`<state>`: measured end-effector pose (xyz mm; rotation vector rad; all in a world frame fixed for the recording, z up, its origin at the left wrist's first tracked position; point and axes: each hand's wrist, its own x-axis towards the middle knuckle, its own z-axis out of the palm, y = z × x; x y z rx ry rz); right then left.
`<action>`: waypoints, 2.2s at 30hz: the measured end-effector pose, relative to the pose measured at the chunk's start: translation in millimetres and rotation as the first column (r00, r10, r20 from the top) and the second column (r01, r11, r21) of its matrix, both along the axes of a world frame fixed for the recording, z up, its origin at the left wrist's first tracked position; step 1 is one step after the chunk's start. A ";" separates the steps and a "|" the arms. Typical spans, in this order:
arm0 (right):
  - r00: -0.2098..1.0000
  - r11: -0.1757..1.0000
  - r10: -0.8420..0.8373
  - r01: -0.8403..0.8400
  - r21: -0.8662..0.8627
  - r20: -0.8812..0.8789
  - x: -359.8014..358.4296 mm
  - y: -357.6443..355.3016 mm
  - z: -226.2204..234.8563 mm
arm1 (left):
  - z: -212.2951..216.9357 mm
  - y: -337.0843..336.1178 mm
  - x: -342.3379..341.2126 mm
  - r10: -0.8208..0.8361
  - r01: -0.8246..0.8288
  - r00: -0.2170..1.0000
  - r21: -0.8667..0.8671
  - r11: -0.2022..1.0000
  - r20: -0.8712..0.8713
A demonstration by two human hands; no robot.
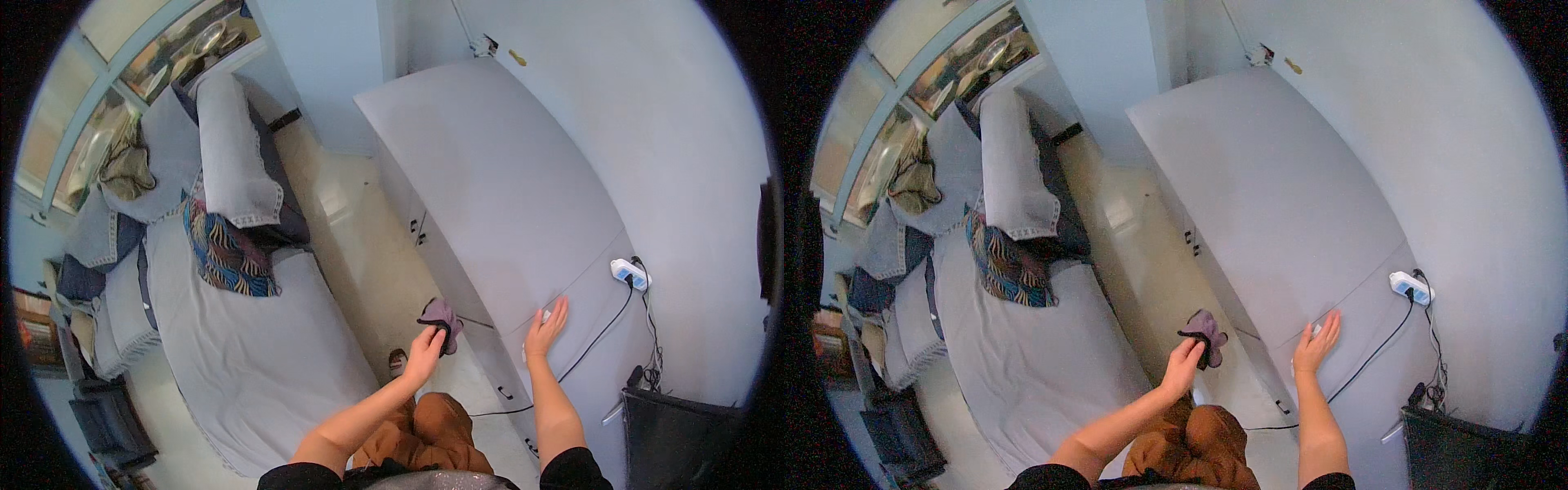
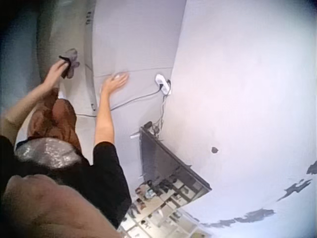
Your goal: The person wipes the front and top surfaces of a white cabinet using a purple cloth and a white tissue. They then walk to a table, place the cloths in a pink basin of water, and wring them out.
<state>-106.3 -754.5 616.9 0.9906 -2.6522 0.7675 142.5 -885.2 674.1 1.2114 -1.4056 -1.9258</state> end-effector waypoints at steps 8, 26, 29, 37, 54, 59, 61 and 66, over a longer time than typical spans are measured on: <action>0.998 0.999 -0.043 0.044 -0.015 0.054 0.7 -1.6 9.2 | 17.4 -15.2 -10.8 -0.155 0.154 0.988 0.017 0.988 0.021; 0.940 0.934 -0.291 0.319 -0.162 0.175 -50.5 -8.1 64.8 | 36.9 -124.4 -126.7 -0.536 0.545 0.833 0.032 0.838 -0.136; 0.926 0.897 -0.350 0.375 -0.235 0.142 -35.9 -20.3 86.2 | 27.9 -132.4 -142.0 -0.506 0.559 0.821 0.189 0.808 -0.263; 0.784 0.743 0.080 0.365 -0.561 0.615 116.7 -99.0 90.6 | 0.1 -161.5 -120.0 -0.756 0.837 0.547 0.211 0.505 -0.360; 0.709 -0.073 0.075 0.705 -0.706 0.701 342.8 -100.0 -118.3 | -121.6 -136.0 -8.5 -0.979 0.950 0.194 -0.237 0.203 -0.063; 0.760 -0.596 0.129 0.573 -0.563 0.637 346.2 -37.8 -148.8 | -84.1 -114.0 -42.0 -0.927 0.411 0.237 -0.894 -0.176 0.292; 0.835 -0.538 0.208 0.532 -0.654 0.509 337.9 -13.6 -160.4 | -59.1 -88.5 -69.7 -0.892 -0.005 0.300 -0.935 -0.356 0.338; 0.757 -0.549 -0.132 0.482 -0.683 0.640 250.3 6.8 -178.6 | -34.4 -8.5 -137.1 -0.844 -0.238 0.200 -0.811 -0.535 0.498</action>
